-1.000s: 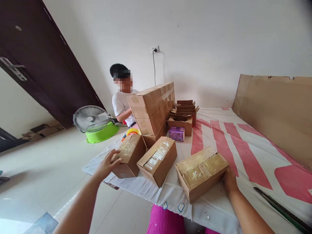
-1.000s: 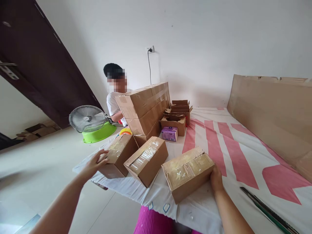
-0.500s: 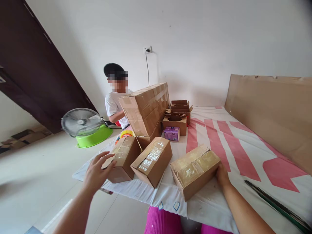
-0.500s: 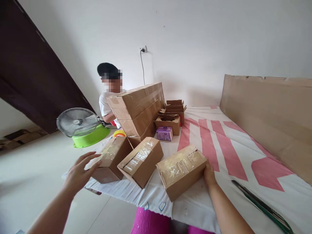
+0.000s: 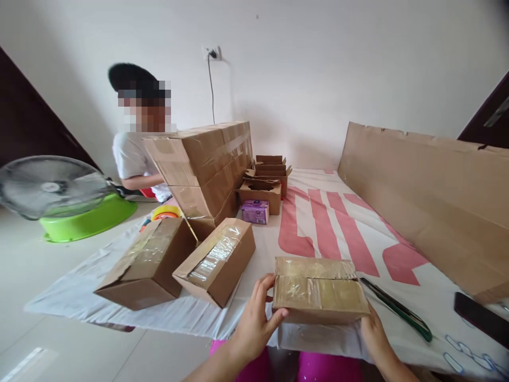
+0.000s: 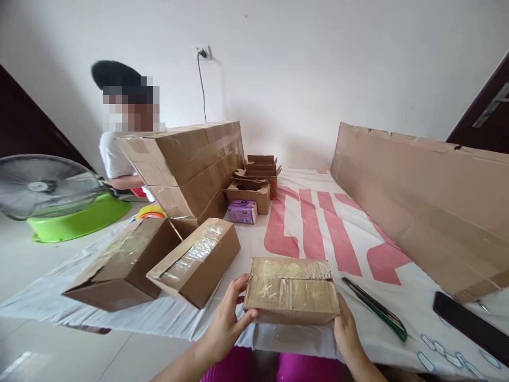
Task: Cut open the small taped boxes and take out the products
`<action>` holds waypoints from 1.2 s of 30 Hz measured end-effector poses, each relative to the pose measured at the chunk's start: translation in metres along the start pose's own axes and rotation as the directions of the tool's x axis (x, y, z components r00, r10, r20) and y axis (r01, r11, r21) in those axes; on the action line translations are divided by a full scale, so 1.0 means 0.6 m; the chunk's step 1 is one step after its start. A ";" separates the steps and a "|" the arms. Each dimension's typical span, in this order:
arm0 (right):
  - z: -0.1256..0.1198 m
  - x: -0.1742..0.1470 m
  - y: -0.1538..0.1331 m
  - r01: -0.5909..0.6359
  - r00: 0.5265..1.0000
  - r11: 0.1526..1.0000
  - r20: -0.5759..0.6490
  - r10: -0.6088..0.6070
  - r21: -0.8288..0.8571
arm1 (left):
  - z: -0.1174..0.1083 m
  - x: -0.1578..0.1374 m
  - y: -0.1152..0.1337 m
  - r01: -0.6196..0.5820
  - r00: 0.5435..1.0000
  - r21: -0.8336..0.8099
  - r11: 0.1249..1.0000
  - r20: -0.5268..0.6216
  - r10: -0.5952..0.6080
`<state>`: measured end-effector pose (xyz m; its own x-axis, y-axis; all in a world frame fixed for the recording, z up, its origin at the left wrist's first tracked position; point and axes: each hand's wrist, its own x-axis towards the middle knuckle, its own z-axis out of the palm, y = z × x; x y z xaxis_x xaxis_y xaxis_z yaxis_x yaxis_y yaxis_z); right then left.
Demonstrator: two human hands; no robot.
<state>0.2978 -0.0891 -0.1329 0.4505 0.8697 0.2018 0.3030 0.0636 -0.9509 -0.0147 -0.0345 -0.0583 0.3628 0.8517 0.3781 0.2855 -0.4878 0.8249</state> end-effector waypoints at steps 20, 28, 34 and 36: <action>-0.161 0.116 -0.090 0.146 0.971 0.667 -0.024 -0.239 -0.731 | 0.024 -0.007 0.005 -0.296 0.944 0.279 0.913 -0.062 0.325; 0.011 0.103 -0.341 0.908 0.325 -0.034 0.754 -0.571 -0.418 | 0.028 -0.005 0.010 -0.310 0.932 0.300 0.902 -0.090 0.350; 0.084 0.102 -0.357 0.918 0.188 -0.190 0.804 -0.564 -0.348 | 0.028 -0.007 0.010 -0.309 0.932 0.319 0.896 -0.088 0.352; 0.084 0.104 -0.354 0.924 0.181 -0.190 0.817 -0.547 -0.332 | 0.028 -0.008 0.008 -0.309 0.932 0.322 0.895 -0.084 0.353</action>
<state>0.2196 -0.0236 0.0697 -0.7704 0.5227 0.3650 0.6375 0.6290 0.4448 0.0000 -0.0441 -0.0630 0.3643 0.6379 0.6785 0.4286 -0.7617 0.4860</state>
